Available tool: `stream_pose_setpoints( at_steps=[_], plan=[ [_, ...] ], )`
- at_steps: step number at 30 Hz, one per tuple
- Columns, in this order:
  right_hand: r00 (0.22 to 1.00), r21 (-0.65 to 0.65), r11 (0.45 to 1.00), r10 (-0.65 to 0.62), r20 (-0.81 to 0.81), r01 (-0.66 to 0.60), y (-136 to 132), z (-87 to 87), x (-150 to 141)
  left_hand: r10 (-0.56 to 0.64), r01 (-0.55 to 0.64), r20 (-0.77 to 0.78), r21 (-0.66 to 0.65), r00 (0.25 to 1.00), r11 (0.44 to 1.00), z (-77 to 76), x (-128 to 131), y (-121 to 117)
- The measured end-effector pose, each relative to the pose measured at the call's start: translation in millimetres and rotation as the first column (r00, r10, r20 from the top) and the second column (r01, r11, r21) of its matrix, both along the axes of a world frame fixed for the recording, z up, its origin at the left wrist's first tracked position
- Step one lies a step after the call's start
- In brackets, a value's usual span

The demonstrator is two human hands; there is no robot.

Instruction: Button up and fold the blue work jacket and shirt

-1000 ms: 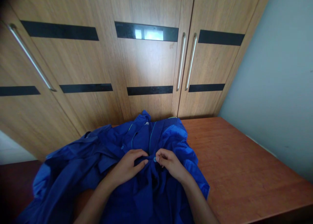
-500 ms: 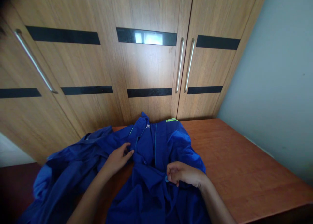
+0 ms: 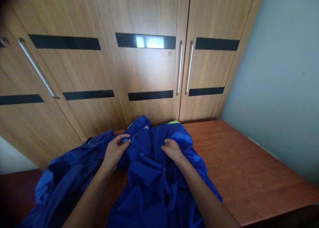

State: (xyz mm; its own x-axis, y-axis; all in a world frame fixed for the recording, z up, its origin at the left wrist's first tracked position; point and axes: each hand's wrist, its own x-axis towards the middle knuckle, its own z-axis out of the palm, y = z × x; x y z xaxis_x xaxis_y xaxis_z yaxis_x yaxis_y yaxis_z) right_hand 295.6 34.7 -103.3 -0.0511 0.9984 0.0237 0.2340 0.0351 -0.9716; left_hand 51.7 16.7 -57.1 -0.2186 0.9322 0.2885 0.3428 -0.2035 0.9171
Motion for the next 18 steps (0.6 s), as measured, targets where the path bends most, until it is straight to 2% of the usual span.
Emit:
stream_pose_setpoints(
  at_steps=[3,7,10,12,14,18],
  plan=[
    [0.998,0.078,0.997,-0.009,-0.055,0.014,5.6,9.3,-2.0,0.058,-0.058,-0.001,0.107,0.998,0.993,25.3,-3.6,6.1],
    [0.993,0.2,0.98,0.011,-0.114,0.012,12.3,23.3,-5.1,0.023,-0.035,0.06,0.213,0.998,0.976,54.5,0.3,21.0],
    [0.997,0.326,0.945,0.031,-0.074,-0.005,14.3,33.6,-9.9,0.031,-0.013,-0.058,0.292,0.998,0.956,69.1,14.1,33.0],
    [1.0,0.384,0.923,0.03,0.008,-0.03,11.6,39.9,-13.9,0.064,0.008,-0.206,0.33,0.976,0.944,73.0,27.0,39.4],
    [0.993,0.423,0.902,0.038,0.113,-0.083,5.4,44.2,-17.5,0.105,0.042,-0.382,0.356,0.918,0.934,70.4,40.4,43.9],
    [0.964,0.443,0.885,0.023,0.265,-0.143,-9.5,37.6,-22.2,0.114,0.133,-0.656,0.315,0.746,0.94,47.9,58.8,46.3]
  ],
)
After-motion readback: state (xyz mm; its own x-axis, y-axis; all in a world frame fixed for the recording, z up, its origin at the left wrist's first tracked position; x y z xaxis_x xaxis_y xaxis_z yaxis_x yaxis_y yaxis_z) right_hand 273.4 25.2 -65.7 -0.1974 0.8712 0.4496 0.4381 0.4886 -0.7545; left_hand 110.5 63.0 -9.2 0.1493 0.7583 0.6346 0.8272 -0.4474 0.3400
